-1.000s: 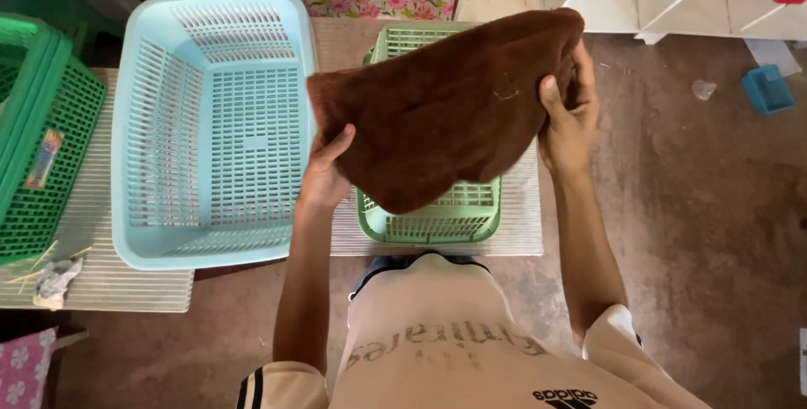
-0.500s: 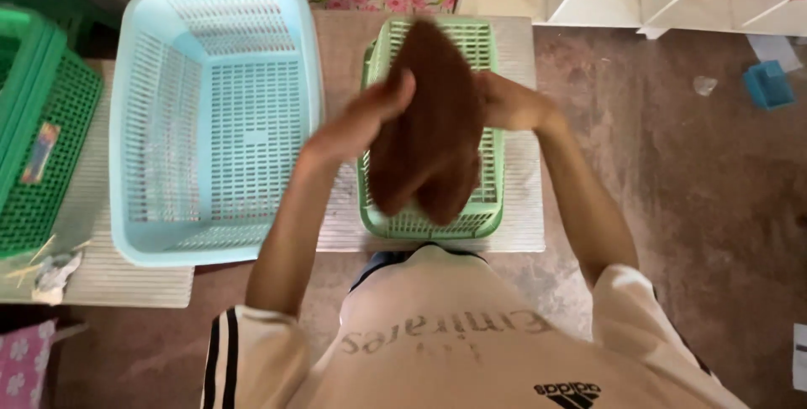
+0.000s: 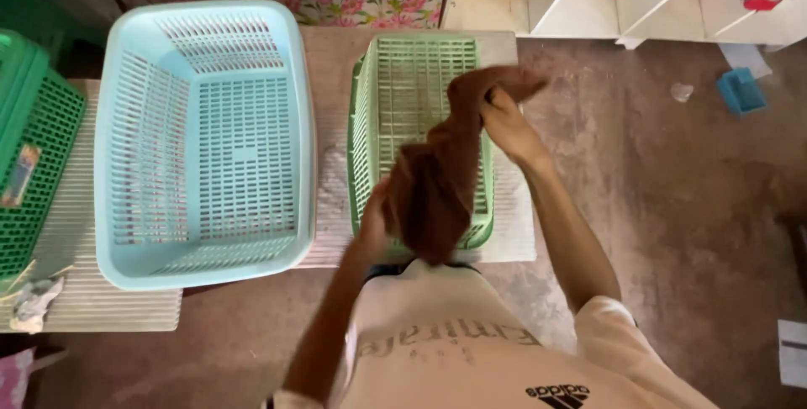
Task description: Wiping a plastic basket with a cloth and cleaning a shelf before storing the basket
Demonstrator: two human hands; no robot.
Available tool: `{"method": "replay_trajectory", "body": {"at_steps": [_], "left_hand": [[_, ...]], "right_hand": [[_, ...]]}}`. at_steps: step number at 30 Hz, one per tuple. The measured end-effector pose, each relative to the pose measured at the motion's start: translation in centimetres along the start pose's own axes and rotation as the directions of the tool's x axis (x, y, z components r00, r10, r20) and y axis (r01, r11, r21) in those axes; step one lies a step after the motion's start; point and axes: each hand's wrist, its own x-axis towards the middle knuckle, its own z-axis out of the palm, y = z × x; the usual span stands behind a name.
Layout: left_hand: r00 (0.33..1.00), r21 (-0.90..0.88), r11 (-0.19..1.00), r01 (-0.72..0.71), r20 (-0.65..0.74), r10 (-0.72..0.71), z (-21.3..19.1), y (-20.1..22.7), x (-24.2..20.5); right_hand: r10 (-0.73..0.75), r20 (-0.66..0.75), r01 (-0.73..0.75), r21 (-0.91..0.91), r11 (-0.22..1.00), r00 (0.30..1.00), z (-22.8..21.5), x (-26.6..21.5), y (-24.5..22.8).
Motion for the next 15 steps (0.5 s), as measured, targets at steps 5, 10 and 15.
{"method": "replay_trajectory", "body": {"at_steps": [5, 10, 15], "left_hand": [[0.974, 0.962, -0.200, -0.186, 0.208, 0.094, 4.1, 5.6, 1.6], [0.930, 0.961, 0.250, -0.119, 0.197, -0.312, 5.4, 2.4, -0.4], [0.890, 0.815, 0.557, -0.157, 0.361, -0.278, 1.9, -0.8, 4.7]], "right_hand": [[-0.448, 0.167, 0.418, 0.186, 0.889, 0.878, -1.3, -5.8, -5.1], [-0.444, 0.141, 0.420, 0.170, 0.891, 0.885, -2.8, -8.0, -6.6], [-0.545, -0.027, 0.515, 0.367, 0.775, 0.838, -3.5, -9.0, -7.2]]}}
